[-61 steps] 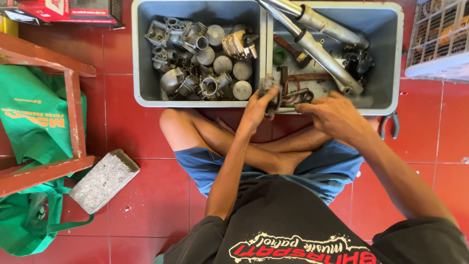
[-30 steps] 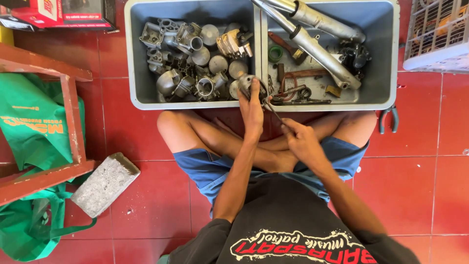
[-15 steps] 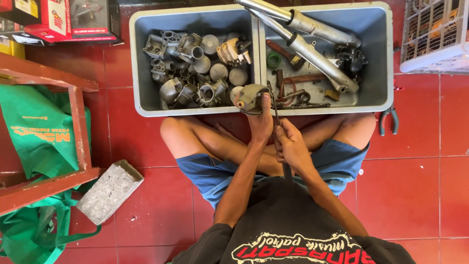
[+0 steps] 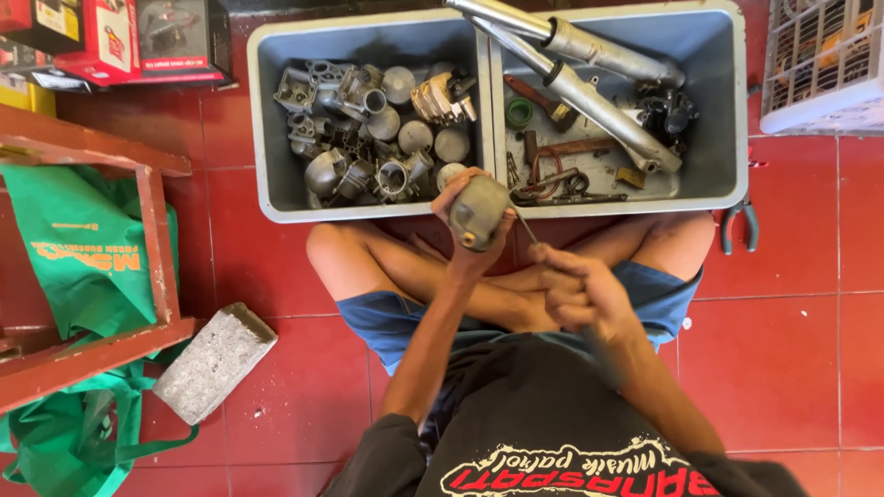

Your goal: A person sits on the floor and uses a small tool to clean various motorcycle carburetor components stored in plastic bins.

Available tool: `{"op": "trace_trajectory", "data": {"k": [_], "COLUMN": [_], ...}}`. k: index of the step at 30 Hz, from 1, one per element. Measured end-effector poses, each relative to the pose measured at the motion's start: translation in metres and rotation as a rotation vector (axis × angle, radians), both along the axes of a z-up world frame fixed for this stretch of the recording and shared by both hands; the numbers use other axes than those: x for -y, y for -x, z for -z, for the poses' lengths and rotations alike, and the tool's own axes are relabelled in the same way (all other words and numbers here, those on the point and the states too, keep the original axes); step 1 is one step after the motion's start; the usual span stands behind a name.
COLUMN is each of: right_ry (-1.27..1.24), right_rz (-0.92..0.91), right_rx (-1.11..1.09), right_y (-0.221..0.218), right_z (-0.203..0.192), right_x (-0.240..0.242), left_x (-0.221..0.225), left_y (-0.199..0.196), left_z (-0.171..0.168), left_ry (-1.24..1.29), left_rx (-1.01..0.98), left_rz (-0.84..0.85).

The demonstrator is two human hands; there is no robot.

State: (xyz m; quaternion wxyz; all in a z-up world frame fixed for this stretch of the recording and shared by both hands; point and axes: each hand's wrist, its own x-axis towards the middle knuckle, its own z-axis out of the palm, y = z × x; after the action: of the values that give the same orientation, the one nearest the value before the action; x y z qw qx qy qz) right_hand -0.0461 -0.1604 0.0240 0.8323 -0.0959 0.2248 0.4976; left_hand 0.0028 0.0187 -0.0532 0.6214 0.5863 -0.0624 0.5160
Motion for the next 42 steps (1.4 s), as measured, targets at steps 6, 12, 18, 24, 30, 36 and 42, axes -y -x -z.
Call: {"op": "trace_trajectory", "data": {"k": [6, 12, 18, 24, 30, 36, 42], "right_ry": [1.199, 1.648, 1.844, 1.801, 1.784, 1.748, 2.058], "right_rz": [-0.030, -0.047, -0.040, -0.019, -0.060, -0.109, -0.558], "right_rx": [1.461, 2.026, 2.266, 2.208, 2.171, 2.060, 2.519], "right_y": [0.008, -0.004, -0.011, -0.008, -0.006, 0.002, -0.007], "right_z": [-0.024, -0.076, -0.082, -0.086, -0.077, -0.079, -0.038], "right_x": [0.009, -0.002, -0.012, -0.013, -0.013, -0.023, -0.002], "left_x": [0.019, 0.018, 0.015, 0.019, 0.021, 0.014, 0.007], "left_y": [0.022, 0.044, 0.051, 0.048, 0.049, 0.060, 0.046], "left_z": [-0.009, -0.003, -0.041, -0.046, -0.038, -0.075, -0.052], "left_ry": [0.969, 0.817, 0.645, 0.760, 0.774, 0.537, 0.237], "left_rx": [-0.337, -0.385, -0.514, -0.419, -0.386, -0.453, -0.321], "left_rz": [0.319, 0.328, 0.387, 0.379, 0.380, 0.240, 0.032]}}
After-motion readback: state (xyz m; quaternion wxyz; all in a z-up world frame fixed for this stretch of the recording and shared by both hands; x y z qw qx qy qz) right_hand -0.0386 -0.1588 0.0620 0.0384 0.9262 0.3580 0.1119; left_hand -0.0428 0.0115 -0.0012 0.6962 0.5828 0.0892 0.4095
